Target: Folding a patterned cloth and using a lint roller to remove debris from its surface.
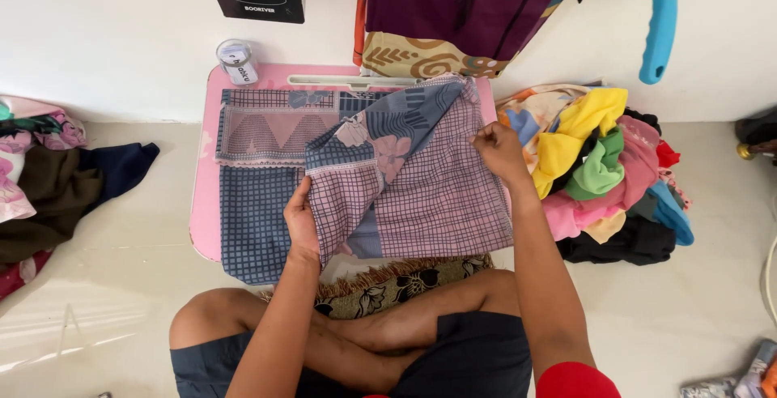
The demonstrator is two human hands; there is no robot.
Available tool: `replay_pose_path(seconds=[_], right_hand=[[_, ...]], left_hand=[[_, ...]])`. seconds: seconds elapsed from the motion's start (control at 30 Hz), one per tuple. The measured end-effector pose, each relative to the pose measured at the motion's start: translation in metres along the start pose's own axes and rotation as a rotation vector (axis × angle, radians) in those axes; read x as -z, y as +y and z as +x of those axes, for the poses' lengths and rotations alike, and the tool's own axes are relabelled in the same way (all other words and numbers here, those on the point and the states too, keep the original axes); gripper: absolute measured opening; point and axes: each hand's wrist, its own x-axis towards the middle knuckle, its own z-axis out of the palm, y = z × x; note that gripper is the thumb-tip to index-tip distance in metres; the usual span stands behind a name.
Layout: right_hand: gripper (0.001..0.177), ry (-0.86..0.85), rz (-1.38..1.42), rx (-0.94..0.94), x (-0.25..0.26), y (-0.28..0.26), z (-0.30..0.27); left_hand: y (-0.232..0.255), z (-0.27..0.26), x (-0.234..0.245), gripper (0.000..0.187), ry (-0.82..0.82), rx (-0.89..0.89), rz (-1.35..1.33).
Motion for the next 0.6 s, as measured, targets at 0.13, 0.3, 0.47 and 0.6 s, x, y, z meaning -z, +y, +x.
replay_pose_path(seconds=[0.13, 0.3, 0.47, 0.6], right_hand=[[0.019, 0.018, 0.114, -0.074, 0.004, -0.013, -0.009], [0.037, -0.128, 0.633, -0.193, 0.021, -0.051, -0.041], [0.037, -0.060, 0.623, -0.096, 0.024, -0.045, -0.050], [0.042, -0.016, 0.391, -0.048, 0.030, -0.048, -0.058]], left_hand=[[-0.002, -0.010, -0.016, 0.033, -0.009, -0.008, -0.015], [-0.001, 0.005, 0.001, 0.032, 0.008, -0.030, 0.054], [-0.001, 0.000, -0.007, 0.030, -0.002, -0.034, 0.059], [-0.003, -0.006, -0.015, 0.031, 0.009, -0.044, 0.088]])
